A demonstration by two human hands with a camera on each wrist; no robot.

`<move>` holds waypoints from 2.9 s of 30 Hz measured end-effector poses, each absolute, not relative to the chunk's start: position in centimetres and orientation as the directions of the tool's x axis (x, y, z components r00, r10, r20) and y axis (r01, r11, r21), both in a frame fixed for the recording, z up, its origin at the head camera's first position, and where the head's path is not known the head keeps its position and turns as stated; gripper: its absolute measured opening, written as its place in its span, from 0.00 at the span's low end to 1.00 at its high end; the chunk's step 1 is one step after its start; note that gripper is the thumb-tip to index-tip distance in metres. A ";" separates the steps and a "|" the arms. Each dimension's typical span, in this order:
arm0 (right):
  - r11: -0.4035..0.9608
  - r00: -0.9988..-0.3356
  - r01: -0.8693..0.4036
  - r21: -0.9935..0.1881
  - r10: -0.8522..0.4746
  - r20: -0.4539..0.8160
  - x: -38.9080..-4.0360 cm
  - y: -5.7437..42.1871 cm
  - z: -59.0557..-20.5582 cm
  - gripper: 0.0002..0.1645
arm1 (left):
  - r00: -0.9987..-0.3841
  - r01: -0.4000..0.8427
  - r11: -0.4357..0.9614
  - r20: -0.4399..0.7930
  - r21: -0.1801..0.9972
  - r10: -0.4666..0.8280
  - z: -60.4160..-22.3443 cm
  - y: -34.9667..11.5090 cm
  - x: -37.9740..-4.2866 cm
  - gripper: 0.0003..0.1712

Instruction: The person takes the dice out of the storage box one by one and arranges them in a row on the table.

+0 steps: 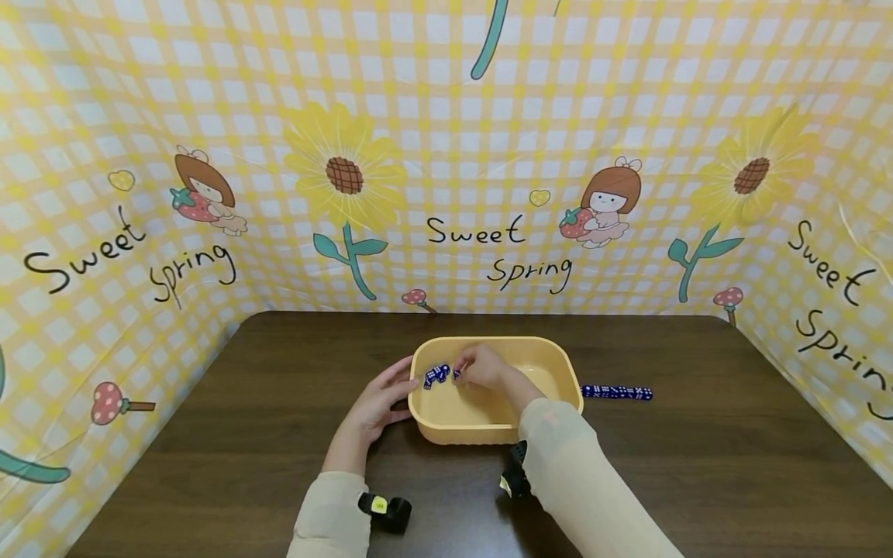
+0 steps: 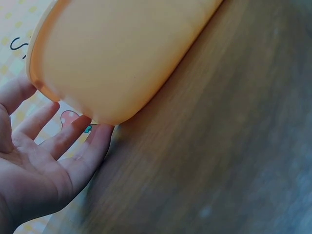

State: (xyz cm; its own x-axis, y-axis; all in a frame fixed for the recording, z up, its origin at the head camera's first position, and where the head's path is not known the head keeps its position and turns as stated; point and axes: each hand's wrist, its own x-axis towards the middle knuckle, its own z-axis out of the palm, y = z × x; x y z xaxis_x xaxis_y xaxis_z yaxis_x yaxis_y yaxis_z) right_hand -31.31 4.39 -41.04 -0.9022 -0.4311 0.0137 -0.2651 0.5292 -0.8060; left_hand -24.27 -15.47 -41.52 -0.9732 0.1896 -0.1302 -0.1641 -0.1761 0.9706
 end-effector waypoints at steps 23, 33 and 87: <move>0.570 -0.883 -0.368 -0.735 -0.462 0.083 -30.6 9.4 -34.7 0.08 | -0.976 -0.179 -0.179 -0.151 0.968 0.157 -42.0 -15.5 -24.5 0.28; 0.558 -0.898 -0.364 -0.746 -0.423 0.121 -29.6 15.1 -32.6 0.11 | -0.977 -0.173 -0.171 -0.147 0.970 0.155 -42.1 -15.3 -24.7 0.29; 0.636 -0.990 -0.105 -0.764 -0.138 0.020 -25.2 33.4 -41.0 0.08 | -0.975 -0.179 -0.173 -0.151 0.969 0.165 -41.7 -15.3 -24.3 0.29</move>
State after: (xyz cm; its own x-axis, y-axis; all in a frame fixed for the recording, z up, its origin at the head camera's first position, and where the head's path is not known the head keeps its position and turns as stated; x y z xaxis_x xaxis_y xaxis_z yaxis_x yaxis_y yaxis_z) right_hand -25.19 33.42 -41.02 -0.9902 -0.1383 0.0205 -0.1047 0.6363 -0.7643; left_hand -24.27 -15.31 -41.74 -0.9747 0.1652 -0.1506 -0.1789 -0.1725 0.9686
